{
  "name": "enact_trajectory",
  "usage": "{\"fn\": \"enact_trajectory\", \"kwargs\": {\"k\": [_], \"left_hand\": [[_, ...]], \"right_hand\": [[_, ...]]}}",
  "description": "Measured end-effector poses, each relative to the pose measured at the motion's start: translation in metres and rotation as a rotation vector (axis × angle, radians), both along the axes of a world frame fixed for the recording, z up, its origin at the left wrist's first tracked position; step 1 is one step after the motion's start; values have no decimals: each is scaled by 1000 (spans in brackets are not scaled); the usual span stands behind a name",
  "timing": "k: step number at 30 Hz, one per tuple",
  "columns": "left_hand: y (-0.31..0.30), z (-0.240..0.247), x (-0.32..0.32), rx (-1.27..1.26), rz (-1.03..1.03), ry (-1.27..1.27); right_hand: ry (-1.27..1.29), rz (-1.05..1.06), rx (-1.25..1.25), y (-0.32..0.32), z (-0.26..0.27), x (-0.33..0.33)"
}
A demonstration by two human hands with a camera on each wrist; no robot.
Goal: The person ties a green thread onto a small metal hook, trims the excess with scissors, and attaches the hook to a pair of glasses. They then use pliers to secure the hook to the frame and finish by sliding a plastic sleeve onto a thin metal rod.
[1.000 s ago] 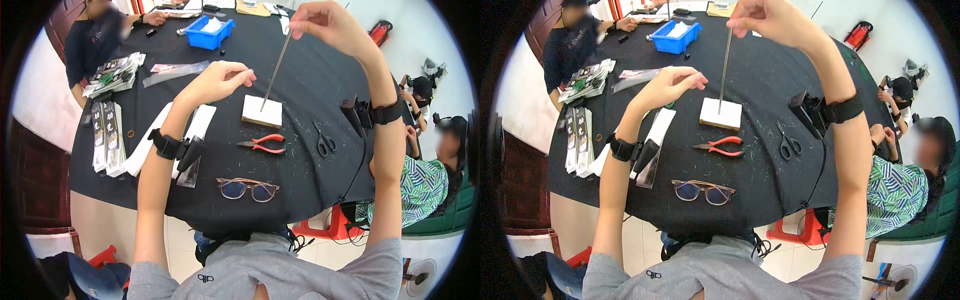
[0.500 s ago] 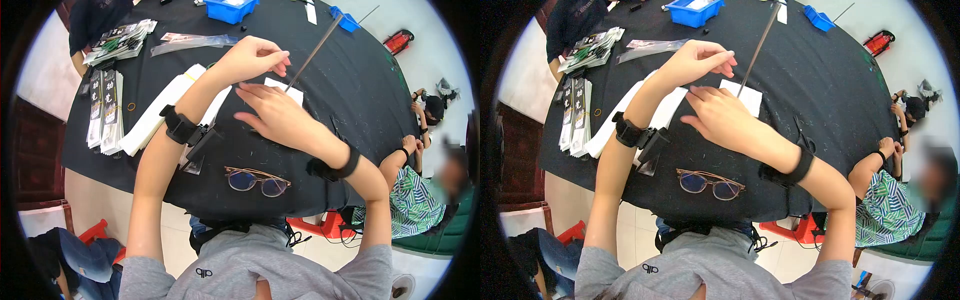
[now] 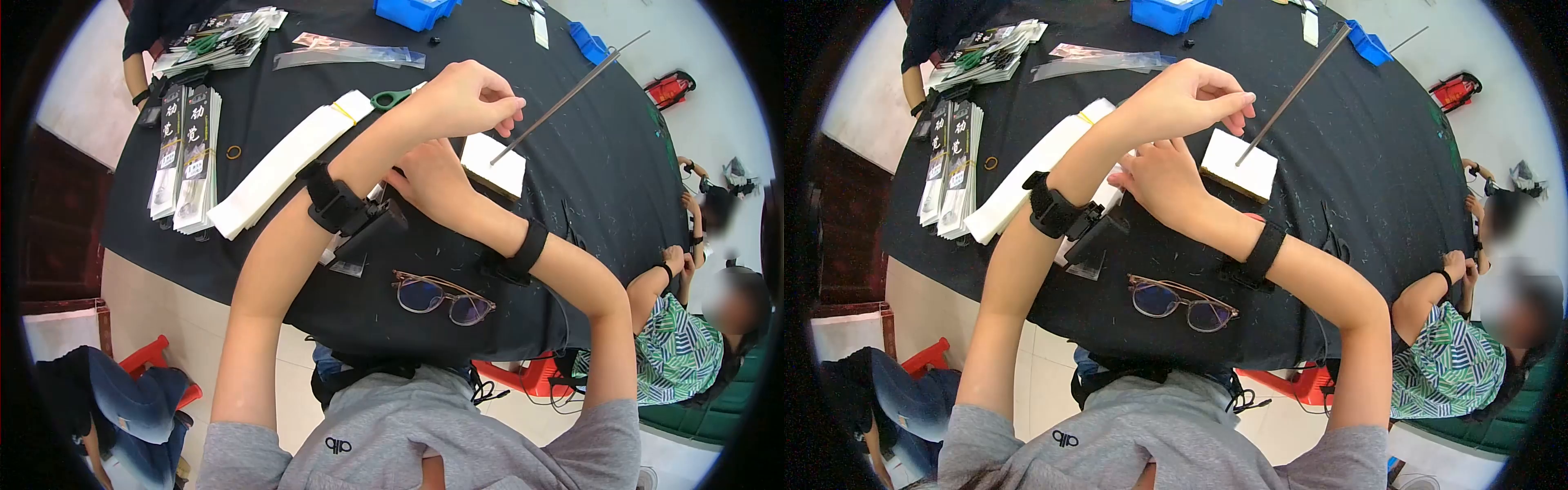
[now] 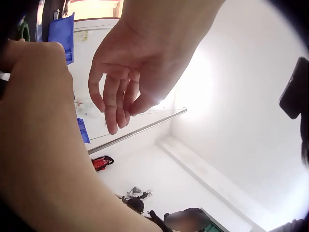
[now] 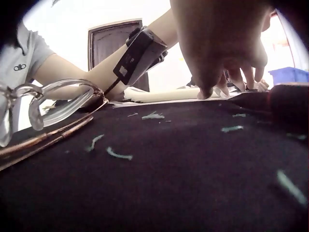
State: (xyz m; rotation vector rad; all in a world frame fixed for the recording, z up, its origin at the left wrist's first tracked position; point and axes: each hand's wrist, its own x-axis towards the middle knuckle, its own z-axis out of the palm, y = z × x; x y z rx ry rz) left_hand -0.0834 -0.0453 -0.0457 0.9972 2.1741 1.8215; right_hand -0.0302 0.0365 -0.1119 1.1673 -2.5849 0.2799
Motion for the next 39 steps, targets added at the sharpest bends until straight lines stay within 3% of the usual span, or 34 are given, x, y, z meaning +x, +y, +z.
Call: {"fn": "enact_trajectory", "kwargs": {"k": [11,17,23,24,26,28,30,32,33,34,36,39], "left_hand": [[-2,3,3,-17,-7,-5],[-3,4,1,-29,-6,1],[-3,6,2,-24,-11,16],[-3,7,2,-37,0,-5],[-3,7,3,-48,4,-21],[-2,5,2,5,-10,-11],[-1,5,1,6,-39,-3],[0,6,3,30,-6,-22],[0,6,3,23,7,-33],[1,9,4,8,7,-40],[2,14,7,-29,14,-58],[4,16,8,-45,31,-81]], "right_hand": [[133,-64,-161,18,31,13],[-90,-46,-283,37,40,18],[-356,3,-147,60,73,37],[-352,-2,-145,66,70,36],[40,111,-207,78,62,33],[28,57,-224,85,84,48],[-35,-104,-438,102,99,58],[-292,-172,-1018,120,109,54],[-402,-283,-1139,130,117,49],[-610,-343,-1211,139,129,49],[-871,-199,-1440,156,127,37],[-925,-226,-1500,167,130,37]]}}
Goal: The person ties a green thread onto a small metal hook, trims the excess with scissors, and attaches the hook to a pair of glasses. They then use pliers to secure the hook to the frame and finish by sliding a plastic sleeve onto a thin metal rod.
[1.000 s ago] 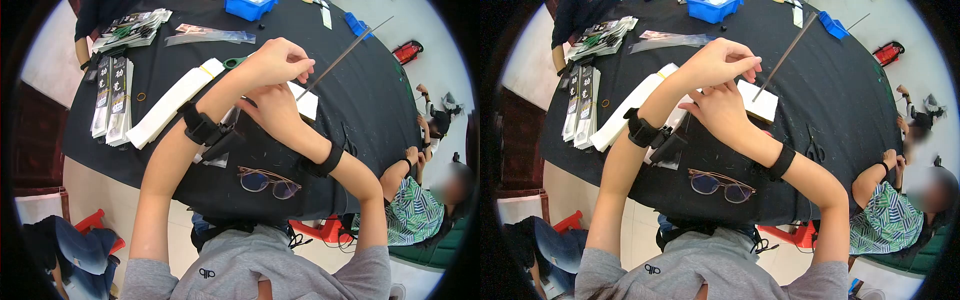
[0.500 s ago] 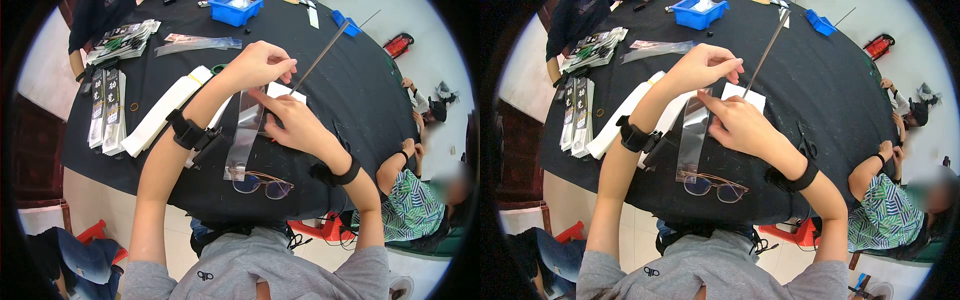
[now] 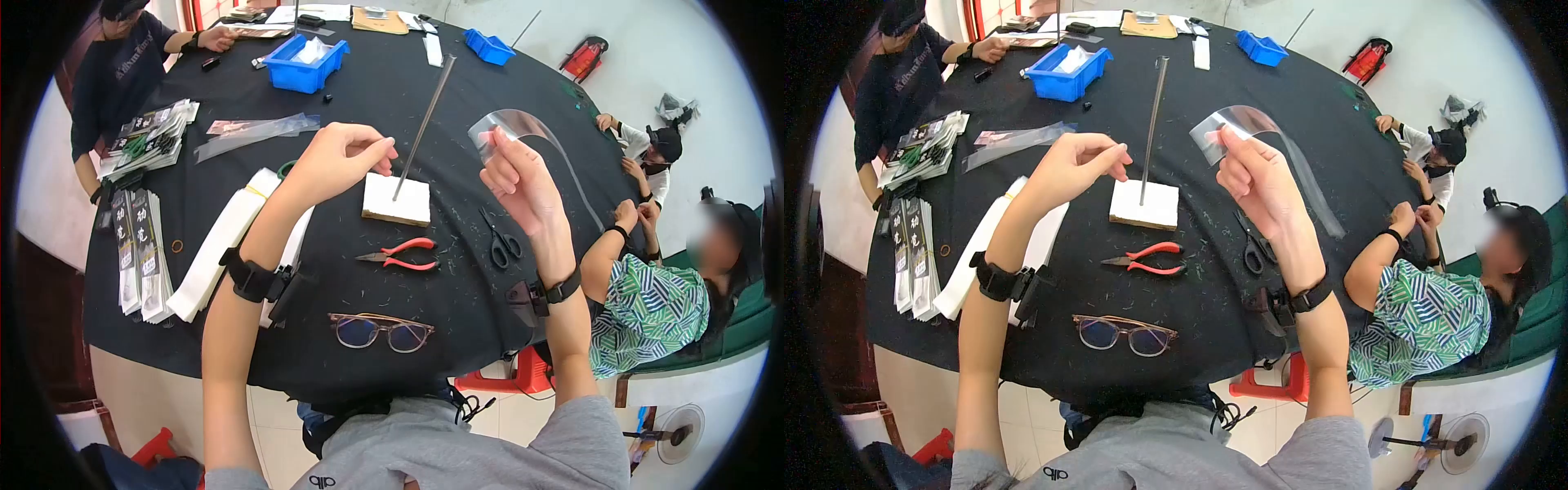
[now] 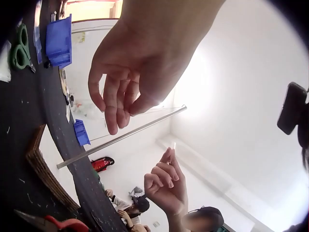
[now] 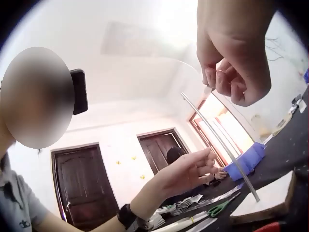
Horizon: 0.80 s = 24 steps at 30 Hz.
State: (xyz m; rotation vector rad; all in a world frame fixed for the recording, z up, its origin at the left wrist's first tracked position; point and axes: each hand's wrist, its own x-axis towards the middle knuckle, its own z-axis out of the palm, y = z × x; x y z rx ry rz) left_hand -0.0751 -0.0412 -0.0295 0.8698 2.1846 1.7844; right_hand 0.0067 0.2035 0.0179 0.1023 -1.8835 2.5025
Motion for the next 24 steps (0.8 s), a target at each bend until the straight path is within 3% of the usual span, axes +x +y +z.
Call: {"fn": "enact_trajectory", "kwargs": {"k": [9,14,17,19,24], "left_hand": [[0,-2,-1,10,-17,6],[-4,-8,-4,43,-48,45],[-6,-10,-6,19,-52,91],[-7,-9,-7,19,-58,85],[-13,-6,-9,-16,-60,83]], "right_hand": [[55,17,77,-3,-1,3],[455,-107,776,-50,-25,19],[882,-49,1162,-75,-50,12],[1071,-25,1304,-93,-63,6],[1244,20,1508,-122,-101,-25]]}}
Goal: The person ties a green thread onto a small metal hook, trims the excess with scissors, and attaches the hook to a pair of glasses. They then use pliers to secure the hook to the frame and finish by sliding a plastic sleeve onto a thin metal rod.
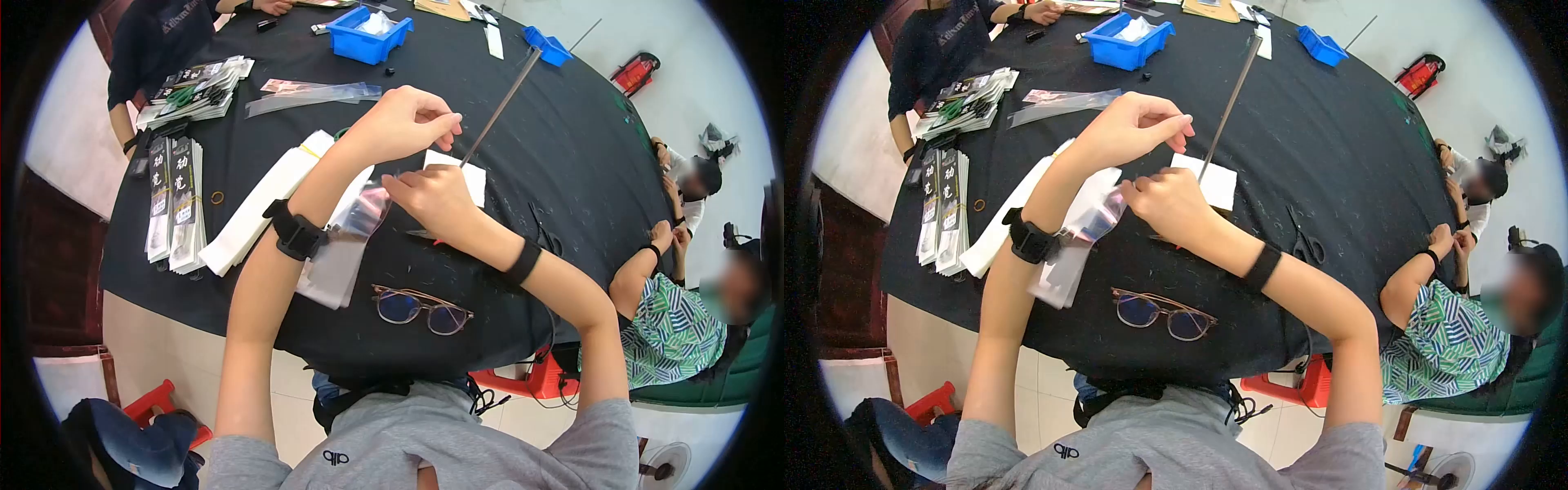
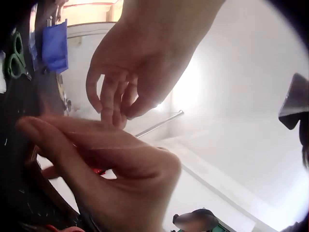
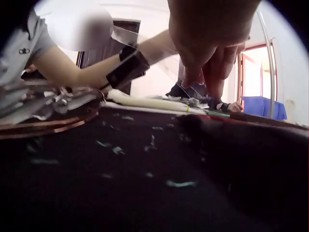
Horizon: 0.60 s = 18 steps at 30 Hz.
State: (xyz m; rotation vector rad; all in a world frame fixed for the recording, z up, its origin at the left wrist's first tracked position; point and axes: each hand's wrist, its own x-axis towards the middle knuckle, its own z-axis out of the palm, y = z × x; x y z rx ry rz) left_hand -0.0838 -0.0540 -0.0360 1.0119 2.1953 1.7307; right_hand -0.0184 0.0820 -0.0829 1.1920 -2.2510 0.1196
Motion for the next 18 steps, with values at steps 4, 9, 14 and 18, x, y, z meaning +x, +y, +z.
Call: {"fn": "enact_trajectory", "kwargs": {"k": [4,9,14,18], "left_hand": [[-1,1,1,-34,22,11],[1,2,4,-34,84,41],[-3,3,1,-45,81,100],[-4,8,3,-107,55,58]], "right_hand": [[207,-32,59,-32,-10,-25],[79,-159,8,-59,-17,-37],[35,-226,43,-50,-29,-45],[-67,-346,225,-33,3,-29]]}}
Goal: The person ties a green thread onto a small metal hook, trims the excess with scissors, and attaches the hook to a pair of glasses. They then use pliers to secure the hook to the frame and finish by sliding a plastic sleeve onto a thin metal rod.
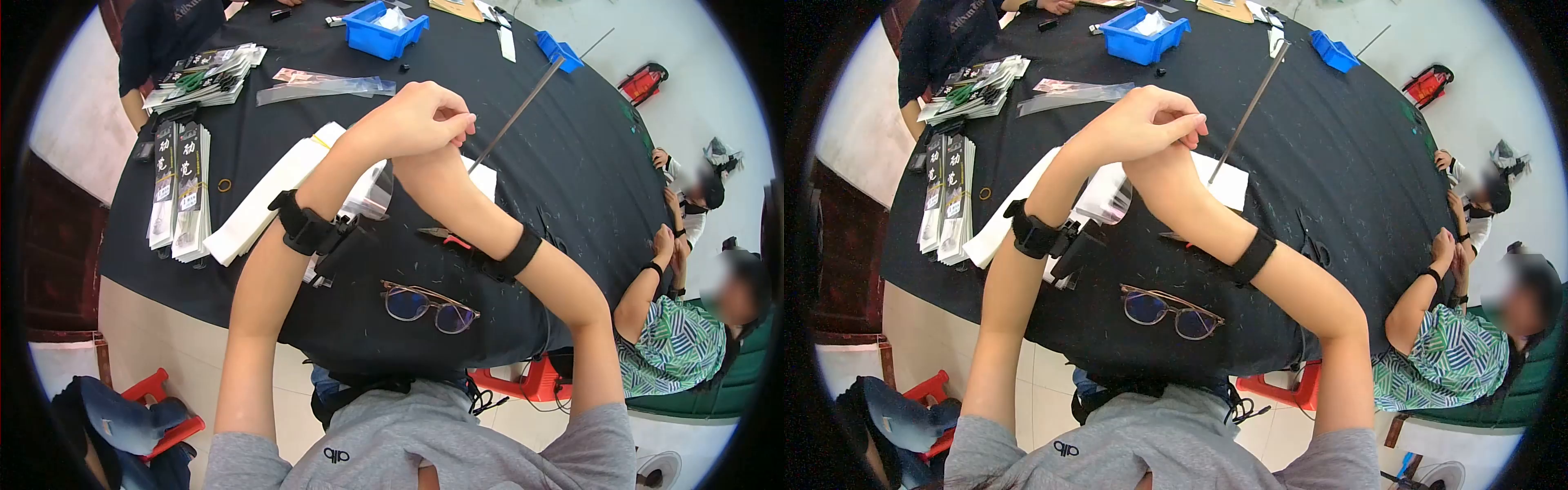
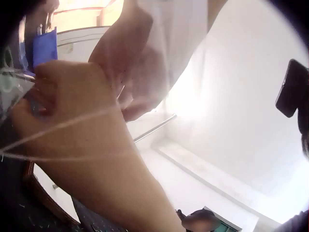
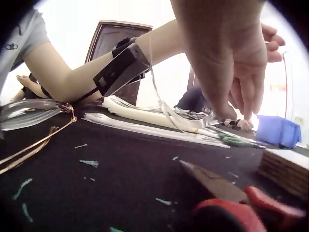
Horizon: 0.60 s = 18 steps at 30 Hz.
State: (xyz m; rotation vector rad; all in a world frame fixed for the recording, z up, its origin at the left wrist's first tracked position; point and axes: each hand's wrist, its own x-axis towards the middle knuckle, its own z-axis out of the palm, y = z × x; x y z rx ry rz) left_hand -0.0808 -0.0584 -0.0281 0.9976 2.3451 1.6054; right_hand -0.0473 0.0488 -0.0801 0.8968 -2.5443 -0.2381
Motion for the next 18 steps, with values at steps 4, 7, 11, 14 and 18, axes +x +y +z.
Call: {"fn": "enact_trajectory", "kwargs": {"k": [4,7,11,14,18], "left_hand": [[-6,2,2,-80,-62,139],[-10,6,4,-164,-108,169],[-11,10,7,-201,-135,143],[-11,8,7,-179,-145,166],[-9,6,4,-140,-168,160]], "right_hand": [[-165,-17,-110,18,18,18],[-243,-121,-29,26,29,32],[-72,30,-147,55,48,52],[27,199,-231,77,75,66],[-448,212,-550,124,90,81]]}}
